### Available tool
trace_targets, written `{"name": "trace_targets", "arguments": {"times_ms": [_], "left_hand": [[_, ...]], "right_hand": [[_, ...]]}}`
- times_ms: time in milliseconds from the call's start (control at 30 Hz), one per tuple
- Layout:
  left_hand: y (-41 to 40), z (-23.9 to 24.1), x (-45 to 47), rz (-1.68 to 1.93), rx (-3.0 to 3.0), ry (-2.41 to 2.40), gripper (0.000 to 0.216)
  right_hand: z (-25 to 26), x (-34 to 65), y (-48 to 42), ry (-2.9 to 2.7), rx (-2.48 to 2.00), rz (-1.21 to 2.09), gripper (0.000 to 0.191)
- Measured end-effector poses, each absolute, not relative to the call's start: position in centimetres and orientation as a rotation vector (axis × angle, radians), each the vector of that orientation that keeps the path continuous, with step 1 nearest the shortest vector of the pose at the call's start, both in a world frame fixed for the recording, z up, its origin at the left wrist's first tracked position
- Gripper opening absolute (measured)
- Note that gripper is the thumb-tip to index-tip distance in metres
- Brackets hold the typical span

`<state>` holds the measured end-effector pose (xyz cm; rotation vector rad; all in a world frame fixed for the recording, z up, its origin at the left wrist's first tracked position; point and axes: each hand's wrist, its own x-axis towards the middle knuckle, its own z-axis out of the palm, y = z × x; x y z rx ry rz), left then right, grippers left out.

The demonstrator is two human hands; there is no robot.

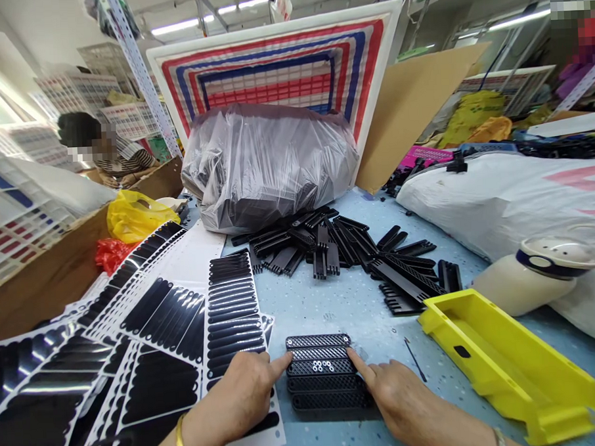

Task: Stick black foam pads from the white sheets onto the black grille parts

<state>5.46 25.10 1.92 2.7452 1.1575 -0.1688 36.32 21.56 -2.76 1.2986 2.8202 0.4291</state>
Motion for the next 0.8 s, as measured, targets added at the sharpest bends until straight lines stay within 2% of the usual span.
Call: {"name": "trace_targets", "arguments": {"times_ms": [800], "left_hand": [[25.13, 1.67, 5.04, -0.174, 2.737, 1.162, 0.081]], "right_hand": [[-2.93, 36.27, 21.4, 2.865, 1.357, 0.392, 0.083]]}}
